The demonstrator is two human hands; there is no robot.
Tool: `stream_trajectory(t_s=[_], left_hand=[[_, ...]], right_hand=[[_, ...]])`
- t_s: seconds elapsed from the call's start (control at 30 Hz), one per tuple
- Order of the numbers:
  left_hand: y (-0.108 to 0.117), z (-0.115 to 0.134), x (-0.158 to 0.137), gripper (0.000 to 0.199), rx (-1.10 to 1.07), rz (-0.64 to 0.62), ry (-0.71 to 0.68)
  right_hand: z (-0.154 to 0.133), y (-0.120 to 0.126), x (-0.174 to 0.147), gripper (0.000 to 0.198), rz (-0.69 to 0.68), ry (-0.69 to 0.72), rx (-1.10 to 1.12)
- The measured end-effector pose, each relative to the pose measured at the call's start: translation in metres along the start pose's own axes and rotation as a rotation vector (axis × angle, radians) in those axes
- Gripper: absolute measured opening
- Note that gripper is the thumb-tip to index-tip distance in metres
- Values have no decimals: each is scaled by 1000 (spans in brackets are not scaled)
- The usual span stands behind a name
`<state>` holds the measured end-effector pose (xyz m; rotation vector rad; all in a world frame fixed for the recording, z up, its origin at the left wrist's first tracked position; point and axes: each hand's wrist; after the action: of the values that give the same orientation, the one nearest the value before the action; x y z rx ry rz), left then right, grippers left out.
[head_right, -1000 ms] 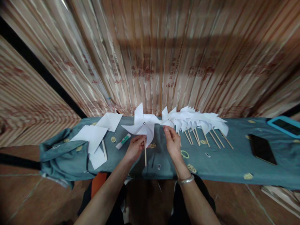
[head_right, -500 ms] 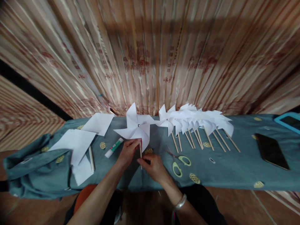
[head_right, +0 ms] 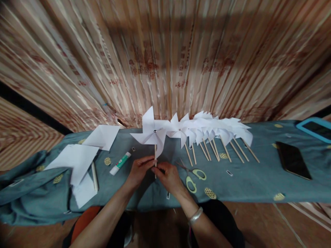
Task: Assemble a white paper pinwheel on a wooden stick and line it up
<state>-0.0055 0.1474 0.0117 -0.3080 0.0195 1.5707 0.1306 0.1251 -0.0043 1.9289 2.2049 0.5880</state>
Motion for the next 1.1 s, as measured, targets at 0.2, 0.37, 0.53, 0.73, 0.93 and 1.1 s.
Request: stream_trajectory(t_s=[0.2,0.37,0.53,0.73,0.93,1.1], left_hand=[[1,3,0,25,-9,-10,24],[-2,-2,-2,21,42,-106,26],[-6,-8,-6,19,138,-179,26],[-4,-8,-6,18,169,-194,18],[-2,-6,-3,22,103,-157,13],[-1,-7,0,20,91,-130,-7]], right_hand=[[5,46,13,28,125,-15,39],[25,89,30,37,599,-56,156],[33,96,40,44,627,-23,267],[29,88,41,36,620,-102,388],[24,79,38,33,574,-165,413],[19,71,37,31,496,-196,529]])
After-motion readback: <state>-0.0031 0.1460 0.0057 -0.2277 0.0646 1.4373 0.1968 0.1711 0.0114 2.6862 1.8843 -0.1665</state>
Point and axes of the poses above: each hand's wrist, its own x-axis towards the middle knuckle, its own y-axis out of the back of the hand, z = x × y, and after that the axes turned 1 degree about x, right-handed
